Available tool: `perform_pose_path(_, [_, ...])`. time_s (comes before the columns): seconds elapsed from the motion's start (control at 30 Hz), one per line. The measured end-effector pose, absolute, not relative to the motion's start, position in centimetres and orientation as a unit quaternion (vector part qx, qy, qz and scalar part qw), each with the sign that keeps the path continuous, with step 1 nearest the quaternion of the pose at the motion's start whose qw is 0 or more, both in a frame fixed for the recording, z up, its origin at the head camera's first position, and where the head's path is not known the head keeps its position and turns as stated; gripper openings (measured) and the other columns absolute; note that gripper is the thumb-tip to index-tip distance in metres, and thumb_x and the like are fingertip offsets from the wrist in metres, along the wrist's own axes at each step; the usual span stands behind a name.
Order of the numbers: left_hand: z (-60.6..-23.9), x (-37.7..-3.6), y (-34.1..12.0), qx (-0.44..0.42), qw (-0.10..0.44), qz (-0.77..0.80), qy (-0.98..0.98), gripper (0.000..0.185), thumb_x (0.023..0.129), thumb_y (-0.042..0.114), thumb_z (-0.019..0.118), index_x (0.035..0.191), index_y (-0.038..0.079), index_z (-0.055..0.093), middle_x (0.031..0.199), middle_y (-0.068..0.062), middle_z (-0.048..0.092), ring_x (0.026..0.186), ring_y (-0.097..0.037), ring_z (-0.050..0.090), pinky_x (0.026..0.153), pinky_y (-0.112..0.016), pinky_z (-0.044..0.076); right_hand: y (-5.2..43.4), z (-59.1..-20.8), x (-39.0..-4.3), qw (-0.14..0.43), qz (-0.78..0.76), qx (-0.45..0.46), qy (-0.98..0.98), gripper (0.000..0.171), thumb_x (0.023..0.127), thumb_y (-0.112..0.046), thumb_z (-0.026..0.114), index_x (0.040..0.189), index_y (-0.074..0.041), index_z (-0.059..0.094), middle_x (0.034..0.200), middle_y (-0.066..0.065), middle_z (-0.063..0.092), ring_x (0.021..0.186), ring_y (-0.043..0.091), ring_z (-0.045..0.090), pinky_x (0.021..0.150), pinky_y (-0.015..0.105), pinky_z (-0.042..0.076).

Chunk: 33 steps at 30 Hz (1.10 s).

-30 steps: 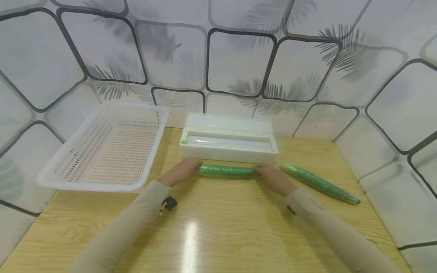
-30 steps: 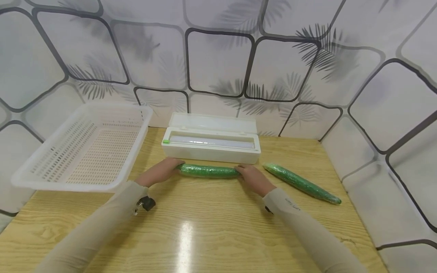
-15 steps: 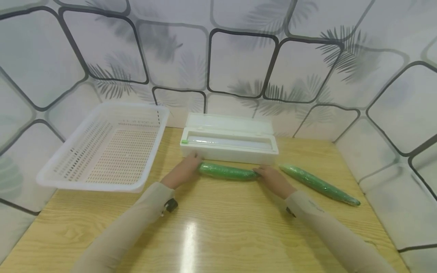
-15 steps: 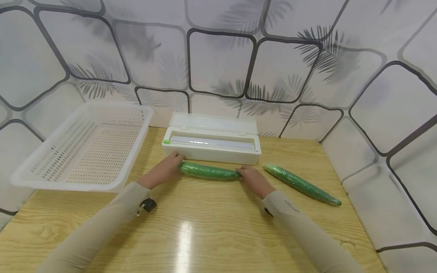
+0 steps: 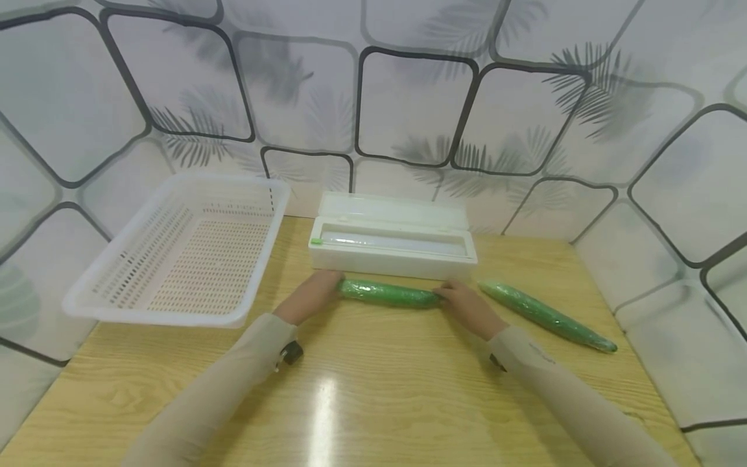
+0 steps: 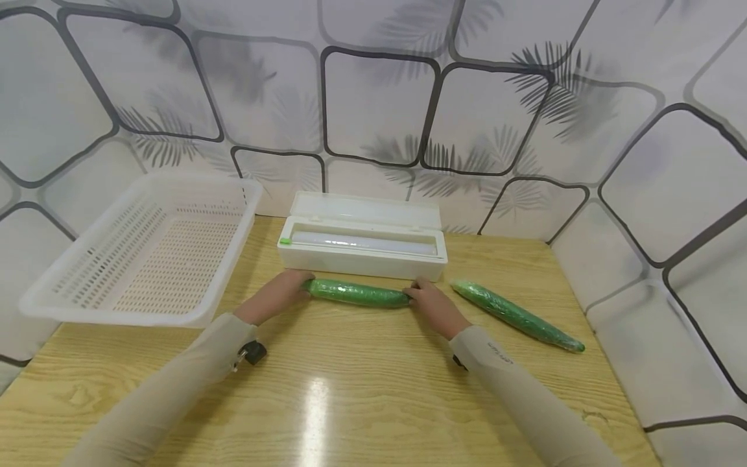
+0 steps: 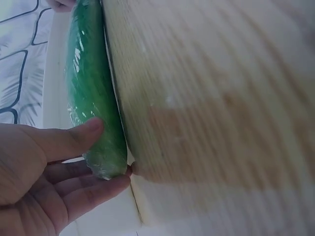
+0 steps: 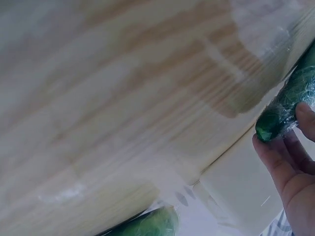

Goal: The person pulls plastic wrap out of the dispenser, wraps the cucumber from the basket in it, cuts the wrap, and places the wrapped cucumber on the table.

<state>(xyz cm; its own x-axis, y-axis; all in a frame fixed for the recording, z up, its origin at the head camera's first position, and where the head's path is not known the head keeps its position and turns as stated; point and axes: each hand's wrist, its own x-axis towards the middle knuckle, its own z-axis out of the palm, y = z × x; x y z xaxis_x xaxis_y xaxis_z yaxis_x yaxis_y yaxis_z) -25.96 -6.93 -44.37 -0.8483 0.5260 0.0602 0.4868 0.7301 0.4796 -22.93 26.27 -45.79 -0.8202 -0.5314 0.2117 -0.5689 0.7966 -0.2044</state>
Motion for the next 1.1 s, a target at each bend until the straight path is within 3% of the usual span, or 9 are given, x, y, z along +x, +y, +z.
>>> perform_pose_path(0.27, [-44.2, -26.0, -6.5, 0.268, 0.032, 0.193, 0.943, 0.018, 0.084, 0.008, 0.066, 0.099, -0.002, 0.064, 0.091, -0.011, 0.057, 0.081, -0.022, 0.059, 0.078, -0.035, 0.054, 26.2, -45.8, -23.1, 0.1, 0.139, 0.281, -0.944, 0.019, 0.083, -0.003, 0.063, 0.102, 0.0, 0.065, 0.097, 0.014, 0.068, 0.091, 0.03, 0.064, 0.086, 0.042, 0.053])
perform_pose_path(0.5, [-44.2, -25.9, -6.3, 0.259, 0.03, 0.202, 0.944, 0.015, 0.087, 0.003, 0.059, 0.102, 0.0, 0.059, 0.097, -0.015, 0.064, 0.094, -0.028, 0.062, 0.087, -0.04, 0.053, 25.8, -45.5, -23.0, 0.085, 0.133, 0.266, -0.951, 0.028, 0.077, -0.007, 0.072, 0.103, 0.0, 0.065, 0.098, 0.014, 0.069, 0.091, 0.031, 0.065, 0.086, 0.044, 0.053])
perform_pose_path(0.83, [-44.2, -25.8, -5.8, 0.265, -0.007, 0.179, 0.947, 0.013, 0.079, -0.006, 0.06, 0.089, 0.001, 0.06, 0.088, -0.013, 0.065, 0.085, -0.027, 0.062, 0.083, -0.038, 0.053, 25.7, -45.8, -23.5, 0.12, 0.131, 0.276, -0.945, 0.022, 0.075, 0.002, 0.071, 0.097, 0.0, 0.069, 0.091, 0.013, 0.064, 0.086, 0.027, 0.062, 0.079, 0.037, 0.055])
perform_pose_path(1.1, [-44.2, -25.6, -5.8, 0.265, -0.015, 0.148, 0.953, 0.008, 0.086, -0.002, 0.053, 0.086, 0.004, 0.058, 0.086, -0.013, 0.066, 0.08, -0.027, 0.063, 0.075, -0.038, 0.055, 25.8, -45.8, -23.5, 0.121, 0.136, 0.286, -0.941, 0.02, 0.077, 0.001, 0.069, 0.097, 0.002, 0.069, 0.091, 0.014, 0.066, 0.087, 0.028, 0.063, 0.08, 0.038, 0.055])
